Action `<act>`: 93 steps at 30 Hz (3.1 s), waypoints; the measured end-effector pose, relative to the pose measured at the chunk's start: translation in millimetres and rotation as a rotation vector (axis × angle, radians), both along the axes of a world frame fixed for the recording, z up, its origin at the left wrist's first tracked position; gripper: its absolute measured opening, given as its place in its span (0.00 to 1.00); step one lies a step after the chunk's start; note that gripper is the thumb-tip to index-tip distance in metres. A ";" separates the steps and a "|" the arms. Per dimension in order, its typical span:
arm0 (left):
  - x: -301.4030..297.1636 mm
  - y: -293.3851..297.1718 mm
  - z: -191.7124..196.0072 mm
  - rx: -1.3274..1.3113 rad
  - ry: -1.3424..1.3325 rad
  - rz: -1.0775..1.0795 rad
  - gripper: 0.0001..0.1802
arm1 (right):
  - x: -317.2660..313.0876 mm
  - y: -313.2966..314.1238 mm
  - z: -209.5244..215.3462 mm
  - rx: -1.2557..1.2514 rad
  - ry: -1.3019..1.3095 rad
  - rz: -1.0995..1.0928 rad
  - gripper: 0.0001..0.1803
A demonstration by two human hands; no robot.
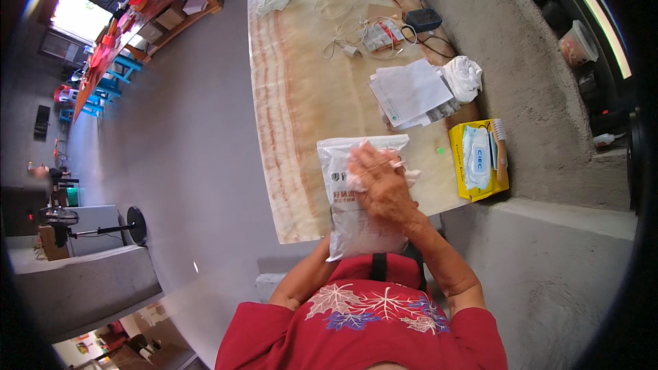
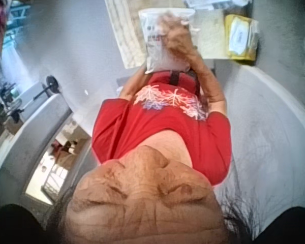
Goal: The person wipes a small pink object, a black cylindrical container, and a black rectangular device with a white cloth. They then wipe a yellow box and a white package on the table. Finally, they wipe a colorful snack package. The person places the cleaned items on the table or window sill.
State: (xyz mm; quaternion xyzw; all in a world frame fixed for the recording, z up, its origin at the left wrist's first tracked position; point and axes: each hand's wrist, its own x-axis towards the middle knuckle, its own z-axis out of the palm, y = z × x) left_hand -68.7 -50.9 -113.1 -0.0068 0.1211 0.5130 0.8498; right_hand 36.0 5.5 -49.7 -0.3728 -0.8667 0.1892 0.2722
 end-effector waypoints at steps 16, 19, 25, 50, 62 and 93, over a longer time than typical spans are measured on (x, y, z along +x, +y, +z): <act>-0.5 6.4 -0.9 -0.007 -0.046 0.005 0.36 | 20.0 -11.5 -20.8 0.036 0.031 0.067 0.25; -0.7 6.5 2.7 0.003 -0.060 0.023 0.36 | 22.1 10.7 -20.4 -0.219 0.098 -0.111 0.26; 1.2 9.2 3.0 0.019 -0.107 0.031 0.36 | 13.9 -23.8 -18.0 -0.176 0.094 -0.054 0.24; -1.6 -5.0 2.0 0.011 0.221 -0.141 0.34 | 56.9 -52.8 -27.5 -0.842 0.964 -0.470 0.25; 2.0 1.4 10.9 0.030 0.854 -0.162 0.33 | 111.3 -69.6 -8.3 -1.163 1.178 -0.485 0.18; 80.9 17.4 -4.8 0.258 0.000 0.060 0.21 | 45.6 -35.0 29.8 0.025 0.230 -0.307 0.30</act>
